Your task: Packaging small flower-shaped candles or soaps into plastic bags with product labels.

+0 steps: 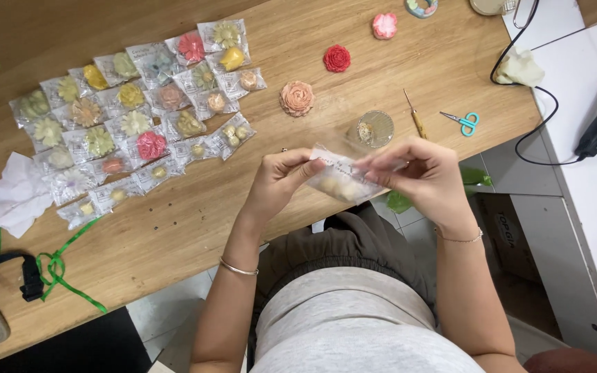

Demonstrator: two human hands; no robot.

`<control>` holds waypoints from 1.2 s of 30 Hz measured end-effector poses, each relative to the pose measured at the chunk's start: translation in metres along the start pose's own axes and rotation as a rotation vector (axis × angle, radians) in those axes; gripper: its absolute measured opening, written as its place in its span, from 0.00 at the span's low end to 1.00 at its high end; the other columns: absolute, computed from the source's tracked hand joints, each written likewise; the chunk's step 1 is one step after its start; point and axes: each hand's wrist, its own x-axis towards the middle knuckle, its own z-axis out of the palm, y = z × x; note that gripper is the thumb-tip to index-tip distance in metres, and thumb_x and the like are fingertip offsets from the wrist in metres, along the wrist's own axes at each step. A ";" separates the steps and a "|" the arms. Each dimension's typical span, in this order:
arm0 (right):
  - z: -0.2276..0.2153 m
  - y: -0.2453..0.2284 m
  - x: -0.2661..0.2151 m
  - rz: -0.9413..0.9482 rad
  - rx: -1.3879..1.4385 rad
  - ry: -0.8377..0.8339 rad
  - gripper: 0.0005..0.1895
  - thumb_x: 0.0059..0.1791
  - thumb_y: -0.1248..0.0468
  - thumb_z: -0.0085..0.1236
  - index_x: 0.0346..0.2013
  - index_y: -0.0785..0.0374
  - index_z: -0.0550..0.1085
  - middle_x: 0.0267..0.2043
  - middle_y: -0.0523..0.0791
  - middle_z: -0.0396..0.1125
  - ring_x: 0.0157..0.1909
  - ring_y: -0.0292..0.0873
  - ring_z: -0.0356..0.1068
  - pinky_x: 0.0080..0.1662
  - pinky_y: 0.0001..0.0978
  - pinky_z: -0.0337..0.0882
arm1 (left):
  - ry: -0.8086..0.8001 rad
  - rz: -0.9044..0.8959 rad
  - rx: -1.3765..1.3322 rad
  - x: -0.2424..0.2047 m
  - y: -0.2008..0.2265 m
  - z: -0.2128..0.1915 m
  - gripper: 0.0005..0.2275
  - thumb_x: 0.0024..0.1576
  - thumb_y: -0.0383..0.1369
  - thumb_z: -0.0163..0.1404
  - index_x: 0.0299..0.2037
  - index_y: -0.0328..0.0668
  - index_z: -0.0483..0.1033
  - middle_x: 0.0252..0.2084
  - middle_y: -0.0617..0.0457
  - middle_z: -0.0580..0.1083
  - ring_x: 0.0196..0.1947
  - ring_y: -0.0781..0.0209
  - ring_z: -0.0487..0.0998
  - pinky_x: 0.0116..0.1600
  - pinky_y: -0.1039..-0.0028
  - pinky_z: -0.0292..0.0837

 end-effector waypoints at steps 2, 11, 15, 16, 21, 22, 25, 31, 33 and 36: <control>0.005 -0.001 0.000 -0.048 0.052 0.212 0.13 0.47 0.80 0.61 0.45 0.70 0.71 0.50 0.54 0.75 0.53 0.45 0.77 0.53 0.34 0.80 | 0.195 -0.169 -0.241 -0.005 -0.014 0.006 0.12 0.63 0.35 0.56 0.47 0.32 0.84 0.38 0.55 0.81 0.39 0.71 0.77 0.46 0.77 0.74; 0.031 0.004 -0.012 -0.275 -0.108 0.312 0.41 0.43 0.71 0.72 0.68 0.64 0.62 0.75 0.52 0.53 0.73 0.47 0.61 0.67 0.40 0.70 | 0.307 -0.163 -0.249 -0.023 0.009 0.016 0.11 0.66 0.35 0.52 0.44 0.33 0.81 0.33 0.64 0.75 0.33 0.79 0.69 0.39 0.86 0.67; 0.035 -0.008 -0.005 -0.418 -0.416 0.179 0.38 0.40 0.68 0.74 0.62 0.65 0.68 0.76 0.53 0.49 0.75 0.47 0.56 0.68 0.39 0.67 | 0.322 -0.258 -0.078 -0.030 0.001 0.020 0.11 0.65 0.35 0.54 0.42 0.33 0.83 0.25 0.61 0.66 0.27 0.75 0.59 0.31 0.83 0.54; 0.032 -0.006 -0.003 -0.360 -0.337 0.119 0.34 0.40 0.68 0.73 0.59 0.65 0.71 0.74 0.52 0.53 0.72 0.44 0.59 0.66 0.36 0.68 | 0.322 -0.204 -0.150 -0.032 -0.001 0.022 0.10 0.66 0.35 0.54 0.43 0.33 0.82 0.29 0.63 0.69 0.30 0.77 0.63 0.34 0.84 0.58; 0.001 0.063 -0.011 -0.015 0.035 0.043 0.16 0.46 0.70 0.69 0.45 0.67 0.74 0.63 0.48 0.70 0.51 0.33 0.66 0.48 0.27 0.71 | 0.360 -0.142 -0.436 -0.033 -0.006 0.036 0.10 0.65 0.35 0.51 0.45 0.33 0.79 0.36 0.61 0.78 0.35 0.78 0.74 0.42 0.83 0.72; -0.001 0.068 -0.015 0.053 0.040 0.054 0.11 0.47 0.70 0.69 0.41 0.68 0.75 0.54 0.46 0.72 0.43 0.31 0.66 0.41 0.25 0.69 | 0.395 -0.154 -0.433 -0.035 -0.010 0.041 0.10 0.66 0.35 0.51 0.44 0.33 0.79 0.35 0.62 0.78 0.35 0.78 0.74 0.42 0.84 0.71; -0.007 0.075 -0.025 0.150 0.018 0.083 0.06 0.49 0.70 0.68 0.38 0.69 0.79 0.38 0.42 0.73 0.32 0.29 0.64 0.32 0.22 0.63 | 0.430 -0.150 -0.447 -0.040 -0.026 0.053 0.11 0.68 0.35 0.53 0.46 0.30 0.78 0.37 0.58 0.77 0.37 0.75 0.73 0.44 0.81 0.71; -0.015 0.071 -0.025 0.233 0.129 0.117 0.06 0.51 0.67 0.64 0.39 0.68 0.81 0.32 0.41 0.73 0.34 0.29 0.66 0.37 0.22 0.66 | 0.494 0.014 -0.290 -0.033 -0.003 0.065 0.39 0.56 0.46 0.64 0.70 0.42 0.51 0.66 0.46 0.61 0.67 0.57 0.67 0.69 0.69 0.69; -0.016 0.075 -0.022 0.256 0.197 0.093 0.06 0.51 0.67 0.63 0.39 0.68 0.80 0.34 0.41 0.75 0.35 0.29 0.68 0.39 0.22 0.68 | 0.498 0.083 -0.089 -0.035 0.004 0.066 0.52 0.50 0.49 0.69 0.75 0.50 0.38 0.74 0.47 0.51 0.74 0.53 0.59 0.73 0.66 0.62; -0.015 0.086 -0.023 0.332 0.266 0.022 0.07 0.51 0.67 0.62 0.40 0.69 0.80 0.36 0.42 0.75 0.37 0.30 0.69 0.41 0.23 0.69 | 0.342 0.017 -0.003 -0.043 0.010 0.073 0.58 0.41 0.50 0.72 0.76 0.55 0.38 0.78 0.45 0.45 0.78 0.49 0.54 0.75 0.63 0.62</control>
